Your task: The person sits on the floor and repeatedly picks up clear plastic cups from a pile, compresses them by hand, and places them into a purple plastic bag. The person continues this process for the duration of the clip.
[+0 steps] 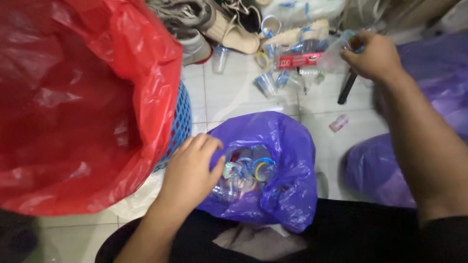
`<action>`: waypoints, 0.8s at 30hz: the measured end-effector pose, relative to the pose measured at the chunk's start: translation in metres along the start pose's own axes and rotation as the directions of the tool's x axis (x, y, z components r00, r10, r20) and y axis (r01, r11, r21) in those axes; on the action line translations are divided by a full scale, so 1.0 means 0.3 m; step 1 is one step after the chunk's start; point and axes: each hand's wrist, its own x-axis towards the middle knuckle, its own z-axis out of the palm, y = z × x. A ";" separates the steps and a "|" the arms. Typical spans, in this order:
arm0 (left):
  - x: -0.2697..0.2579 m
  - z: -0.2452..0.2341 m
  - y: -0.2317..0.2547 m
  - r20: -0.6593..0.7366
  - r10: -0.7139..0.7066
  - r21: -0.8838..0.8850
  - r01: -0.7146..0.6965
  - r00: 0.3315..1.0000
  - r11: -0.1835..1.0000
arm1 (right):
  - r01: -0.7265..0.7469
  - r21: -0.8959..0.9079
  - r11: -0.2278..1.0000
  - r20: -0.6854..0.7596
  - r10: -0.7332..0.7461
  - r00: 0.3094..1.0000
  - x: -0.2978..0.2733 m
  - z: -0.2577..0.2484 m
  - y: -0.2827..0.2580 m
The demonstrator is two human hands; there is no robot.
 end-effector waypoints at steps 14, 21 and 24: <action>-0.108 0.167 0.115 -0.124 0.124 0.061 -0.117 0.984 0.991 | -0.176 0.724 0.667 0.529 -0.373 0.762 -0.809 0.052 -0.587; -0.108 0.208 0.080 -0.059 0.098 -0.099 -0.104 0.993 0.990 | -0.059 0.676 0.735 0.401 -0.299 0.866 -0.836 0.092 -0.550; -0.093 0.222 0.078 -0.083 0.147 -0.078 -0.153 0.986 0.985 | 0.055 0.697 0.715 0.382 -0.435 0.816 -0.818 0.085 -0.535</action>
